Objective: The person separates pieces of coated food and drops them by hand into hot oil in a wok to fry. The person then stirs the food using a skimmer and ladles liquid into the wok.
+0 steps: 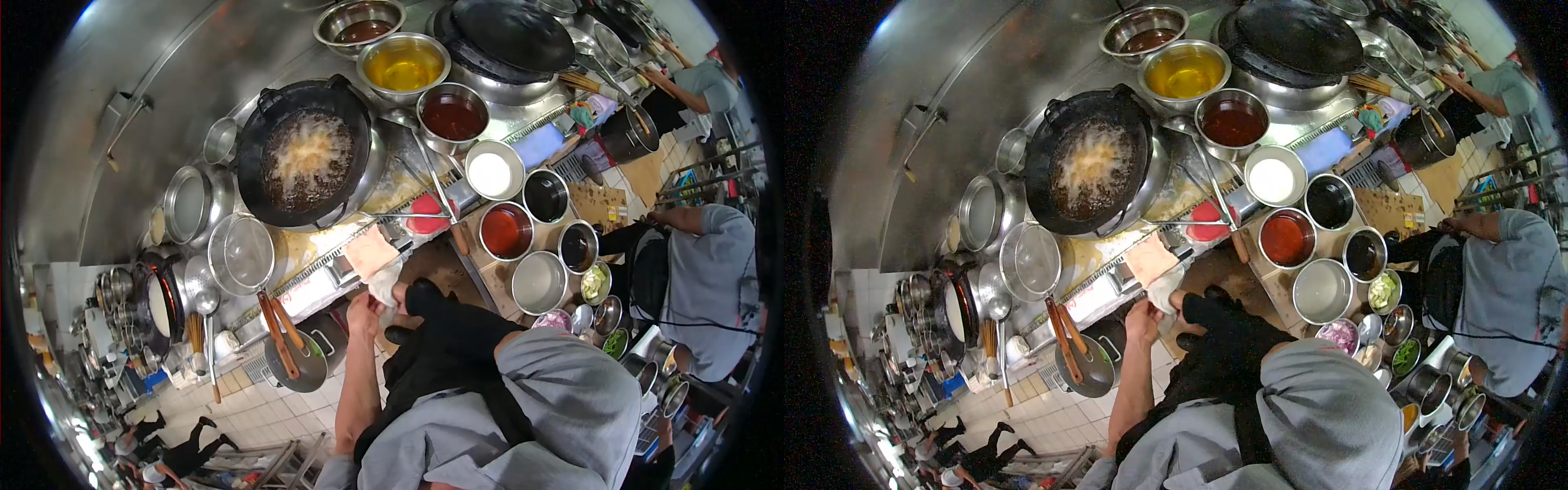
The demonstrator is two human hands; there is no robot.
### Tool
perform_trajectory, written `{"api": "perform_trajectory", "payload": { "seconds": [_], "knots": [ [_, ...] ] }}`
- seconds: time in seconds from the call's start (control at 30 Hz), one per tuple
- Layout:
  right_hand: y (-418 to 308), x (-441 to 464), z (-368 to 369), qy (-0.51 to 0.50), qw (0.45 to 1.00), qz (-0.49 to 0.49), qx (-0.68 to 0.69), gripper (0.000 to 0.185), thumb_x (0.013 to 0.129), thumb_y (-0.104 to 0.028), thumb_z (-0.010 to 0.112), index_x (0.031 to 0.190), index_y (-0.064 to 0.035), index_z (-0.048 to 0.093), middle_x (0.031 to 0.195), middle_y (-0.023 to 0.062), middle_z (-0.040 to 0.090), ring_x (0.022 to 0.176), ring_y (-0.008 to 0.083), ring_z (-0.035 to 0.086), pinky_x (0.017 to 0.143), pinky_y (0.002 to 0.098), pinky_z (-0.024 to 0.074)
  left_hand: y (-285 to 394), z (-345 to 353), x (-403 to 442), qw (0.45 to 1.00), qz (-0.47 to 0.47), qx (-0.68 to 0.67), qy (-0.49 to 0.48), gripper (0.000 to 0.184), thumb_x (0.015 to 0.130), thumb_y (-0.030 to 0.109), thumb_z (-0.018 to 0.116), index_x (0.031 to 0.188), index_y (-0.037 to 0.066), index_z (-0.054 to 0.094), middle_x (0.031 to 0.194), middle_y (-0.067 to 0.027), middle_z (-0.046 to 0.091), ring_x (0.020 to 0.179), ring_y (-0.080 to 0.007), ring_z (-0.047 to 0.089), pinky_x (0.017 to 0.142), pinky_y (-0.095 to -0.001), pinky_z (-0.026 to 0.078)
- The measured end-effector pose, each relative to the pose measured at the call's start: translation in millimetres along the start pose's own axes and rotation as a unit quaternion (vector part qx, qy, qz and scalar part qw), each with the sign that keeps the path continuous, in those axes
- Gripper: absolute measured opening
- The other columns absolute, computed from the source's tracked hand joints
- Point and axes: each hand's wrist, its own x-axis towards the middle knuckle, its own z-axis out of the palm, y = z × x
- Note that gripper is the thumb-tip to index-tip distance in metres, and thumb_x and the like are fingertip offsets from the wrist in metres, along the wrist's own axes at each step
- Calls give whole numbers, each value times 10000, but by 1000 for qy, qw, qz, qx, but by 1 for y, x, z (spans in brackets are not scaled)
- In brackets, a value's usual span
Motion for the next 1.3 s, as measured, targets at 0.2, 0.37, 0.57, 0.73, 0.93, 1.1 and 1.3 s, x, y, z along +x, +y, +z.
{"api": "perform_trajectory", "payload": {
  "seconds": [0.2, 0.37, 0.57, 0.73, 0.93, 1.1, 1.3],
  "knots": [
    [-9, 22, 16, 4, 1000, -15, 3, 415, 908, -318, 624, 1190, -13, 629, 1137, 201, 688, 1003, 361, 670, 871, 446, 527, -47, -30, 56, 770, 326, 545, -55, 411, 982, 256, 633, 1287, -15, 575, 1172, -168, 680, 1057, -277, 635, 904, -370, 484],
    [46, 51, 6, -11, 949, -200, -241, 419, 902, -316, 628, 1192, -14, 628, 1138, 205, 688, 1005, 367, 671, 868, 448, 528, -60, -22, 38, 785, 212, 556, -174, 444, 976, 217, 584, 1353, 3, 483, 1189, -153, 640, 1064, -296, 595, 917, -385, 465],
    [6, -7, -15, 27, 972, 9, -234, 361, 891, -266, 620, 1169, -37, 639, 1111, 220, 691, 1010, 400, 660, 861, 465, 526, -24, 5, -13, 988, -104, 90, -66, 379, 1046, 347, 453, 1303, 81, 535, 1201, -118, 626, 1087, -331, 619, 892, -517, 535],
    [-14, -31, -4, -20, 969, 90, -227, 301, 885, -214, 600, 1138, -57, 650, 1071, 225, 696, 986, 427, 653, 842, 483, 523, -53, -13, 30, 980, -177, 71, -65, 368, 1042, 350, 500, 1197, 30, 596, 1109, -124, 651, 953, -284, 650, 791, -430, 548],
    [-56, -49, -17, -217, 857, -23, -468, 402, 877, -276, 673, 1208, -49, 643, 1208, 210, 602, 1128, 393, 576, 981, 477, 469, -32, -31, 6, 984, -15, 179, 8, 384, 1006, 314, 569, 1231, 4, 600, 1065, -115, 659, 904, -223, 623, 793, -368, 521],
    [-106, -51, 24, -293, 841, -86, -447, 464, 862, -302, 719, 1241, -40, 663, 1259, 209, 599, 1139, 358, 588, 993, 428, 485, -64, -146, -9, 987, -41, 98, 121, 442, 987, 381, 574, 1273, 47, 540, 1100, -114, 665, 965, -244, 641, 787, -410, 536],
    [-102, 1, 150, -370, 921, 105, 65, 612, 960, -304, 675, 1456, -11, 469, 1255, 110, 665, 1137, 210, 638, 893, 378, 528, -12, -276, -72, 916, 75, -363, 153, 548, 1008, 524, 512, 1232, 27, 566, 1144, -144, 674, 1007, -266, 673, 841, -419, 572]
  ]
}}
